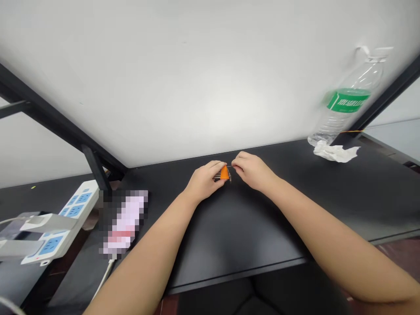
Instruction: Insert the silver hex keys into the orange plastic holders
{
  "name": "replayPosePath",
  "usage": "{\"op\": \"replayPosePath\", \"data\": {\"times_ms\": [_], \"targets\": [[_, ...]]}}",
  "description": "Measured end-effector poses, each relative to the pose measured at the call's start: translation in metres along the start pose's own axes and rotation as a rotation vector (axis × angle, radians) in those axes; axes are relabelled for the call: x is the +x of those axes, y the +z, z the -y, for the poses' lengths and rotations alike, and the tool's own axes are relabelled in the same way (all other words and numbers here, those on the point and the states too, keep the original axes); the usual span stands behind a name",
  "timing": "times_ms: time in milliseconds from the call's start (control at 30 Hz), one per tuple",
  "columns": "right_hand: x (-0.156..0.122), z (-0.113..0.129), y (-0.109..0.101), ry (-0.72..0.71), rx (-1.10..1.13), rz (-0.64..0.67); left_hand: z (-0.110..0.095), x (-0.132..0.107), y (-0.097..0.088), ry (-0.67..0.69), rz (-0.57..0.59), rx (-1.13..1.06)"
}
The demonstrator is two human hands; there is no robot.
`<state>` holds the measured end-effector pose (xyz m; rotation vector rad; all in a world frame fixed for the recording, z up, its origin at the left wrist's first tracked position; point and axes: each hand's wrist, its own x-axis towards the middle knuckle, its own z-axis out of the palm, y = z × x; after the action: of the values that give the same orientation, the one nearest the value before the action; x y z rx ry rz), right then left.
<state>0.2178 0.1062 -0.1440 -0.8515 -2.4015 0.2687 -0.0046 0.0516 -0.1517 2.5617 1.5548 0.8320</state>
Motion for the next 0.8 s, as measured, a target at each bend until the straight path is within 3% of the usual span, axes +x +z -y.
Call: {"op": "replayPosePath", "data": {"times_ms": [167,300,500,633,800], "targets": [[0.001,0.013,0.002,-0.009,0.16,-0.039,-0.006,0.001,-0.001,-0.019,0.043,0.008],[0.001,0.023,0.003,-0.025,0.209,0.007,-0.009,0.002,-0.002,-0.033,0.074,-0.037],[0.002,0.021,-0.003,-0.047,0.261,-0.005,-0.01,0.002,-0.004,-0.06,0.119,-0.021],[0.003,-0.004,-0.016,0.18,0.053,-0.019,-0.002,0.0,-0.004,-0.122,0.128,0.014],[0.001,-0.042,-0.02,0.457,-0.158,0.211,0.015,0.0,-0.002,-0.24,0.151,0.008]]}}
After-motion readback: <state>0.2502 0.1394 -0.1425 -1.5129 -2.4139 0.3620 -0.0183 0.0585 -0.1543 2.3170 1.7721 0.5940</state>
